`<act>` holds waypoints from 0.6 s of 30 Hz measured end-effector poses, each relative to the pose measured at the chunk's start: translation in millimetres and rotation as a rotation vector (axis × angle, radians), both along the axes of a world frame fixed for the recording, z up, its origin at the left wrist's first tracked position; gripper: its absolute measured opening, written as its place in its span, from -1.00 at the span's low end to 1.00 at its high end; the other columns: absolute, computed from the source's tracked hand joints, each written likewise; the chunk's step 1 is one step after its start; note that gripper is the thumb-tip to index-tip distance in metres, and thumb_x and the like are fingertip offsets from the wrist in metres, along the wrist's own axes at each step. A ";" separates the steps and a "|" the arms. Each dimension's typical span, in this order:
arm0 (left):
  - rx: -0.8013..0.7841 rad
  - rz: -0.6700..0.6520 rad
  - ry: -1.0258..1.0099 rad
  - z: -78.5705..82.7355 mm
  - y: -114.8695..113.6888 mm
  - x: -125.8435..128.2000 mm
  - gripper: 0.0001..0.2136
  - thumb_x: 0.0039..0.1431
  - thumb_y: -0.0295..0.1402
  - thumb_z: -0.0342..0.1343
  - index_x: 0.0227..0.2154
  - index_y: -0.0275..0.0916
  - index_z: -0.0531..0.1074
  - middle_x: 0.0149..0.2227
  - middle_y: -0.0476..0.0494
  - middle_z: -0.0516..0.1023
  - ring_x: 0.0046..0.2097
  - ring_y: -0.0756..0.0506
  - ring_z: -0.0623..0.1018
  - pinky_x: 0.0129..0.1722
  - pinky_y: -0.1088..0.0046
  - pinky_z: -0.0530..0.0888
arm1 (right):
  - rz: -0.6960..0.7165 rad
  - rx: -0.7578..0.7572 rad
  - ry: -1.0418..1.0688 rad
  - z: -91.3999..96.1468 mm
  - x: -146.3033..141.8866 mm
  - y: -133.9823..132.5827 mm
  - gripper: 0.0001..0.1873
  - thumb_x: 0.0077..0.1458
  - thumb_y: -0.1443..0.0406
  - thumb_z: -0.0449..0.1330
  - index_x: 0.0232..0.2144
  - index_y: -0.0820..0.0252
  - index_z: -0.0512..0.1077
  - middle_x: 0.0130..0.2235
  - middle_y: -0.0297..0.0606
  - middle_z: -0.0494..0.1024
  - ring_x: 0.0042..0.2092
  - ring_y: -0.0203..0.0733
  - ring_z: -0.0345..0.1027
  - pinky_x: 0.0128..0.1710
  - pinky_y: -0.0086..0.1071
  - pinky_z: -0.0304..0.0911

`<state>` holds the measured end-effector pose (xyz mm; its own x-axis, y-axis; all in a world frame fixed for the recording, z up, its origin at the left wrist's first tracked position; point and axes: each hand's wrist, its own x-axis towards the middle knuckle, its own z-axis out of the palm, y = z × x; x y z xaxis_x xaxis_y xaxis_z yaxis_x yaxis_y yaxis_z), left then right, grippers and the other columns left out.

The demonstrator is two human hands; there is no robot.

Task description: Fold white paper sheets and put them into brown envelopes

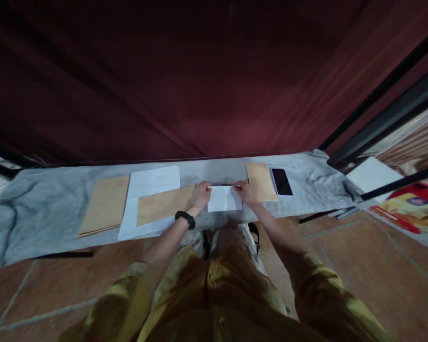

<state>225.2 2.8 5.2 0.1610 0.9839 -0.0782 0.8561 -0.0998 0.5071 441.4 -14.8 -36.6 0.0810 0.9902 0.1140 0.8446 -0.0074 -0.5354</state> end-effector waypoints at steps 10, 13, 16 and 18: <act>-0.055 0.061 0.189 -6.6 -5.7 15.5 -0.70 0.36 -0.43 -0.07 -0.02 -0.29 0.52 -0.09 -0.34 0.66 -0.02 -0.22 0.64 -0.06 0.33 0.50 | 0.136 0.160 -0.192 -21.6 -30.6 -25.2 -0.53 0.36 0.32 -0.04 0.22 0.19 0.39 0.29 -0.06 0.38 0.29 -0.01 0.26 0.29 -0.11 0.19; -0.060 0.051 0.206 -8.8 0.7 16.1 -0.69 0.37 -0.43 -0.10 -0.02 -0.29 0.51 -0.11 -0.34 0.66 -0.03 -0.22 0.64 -0.08 0.33 0.51 | 0.186 0.102 -0.287 -29.9 -48.1 -33.1 -0.51 0.41 0.21 -0.04 0.29 0.21 0.32 0.37 -0.07 0.28 0.38 0.03 0.12 0.36 -0.02 0.05; -0.063 0.042 0.213 -10.8 3.9 16.8 -0.67 0.37 -0.45 -0.14 0.00 -0.31 0.50 -0.11 -0.36 0.65 -0.04 -0.25 0.64 -0.10 0.31 0.52 | 0.155 0.025 -0.358 -35.4 -57.9 -38.2 -0.45 0.43 0.16 -0.06 0.36 0.21 0.20 0.43 -0.05 0.15 0.42 0.04 0.04 0.40 0.01 -0.06; -0.048 0.044 0.215 -12.4 -1.8 17.3 -0.63 0.36 -0.46 -0.17 0.09 -0.34 0.44 -0.02 -0.39 0.62 0.00 -0.26 0.62 -0.04 0.27 0.51 | 0.148 0.000 -0.374 -36.2 -59.5 -39.8 -0.43 0.43 0.15 -0.08 0.39 0.19 0.16 0.45 -0.05 0.09 0.43 0.04 0.01 0.41 0.03 -0.09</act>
<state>242.5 1.0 -7.2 0.0926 0.9839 -0.1531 0.9481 -0.0402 0.3153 381.8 -54.7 -72.8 -0.1094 0.9880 0.1087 0.9731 0.1288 -0.1912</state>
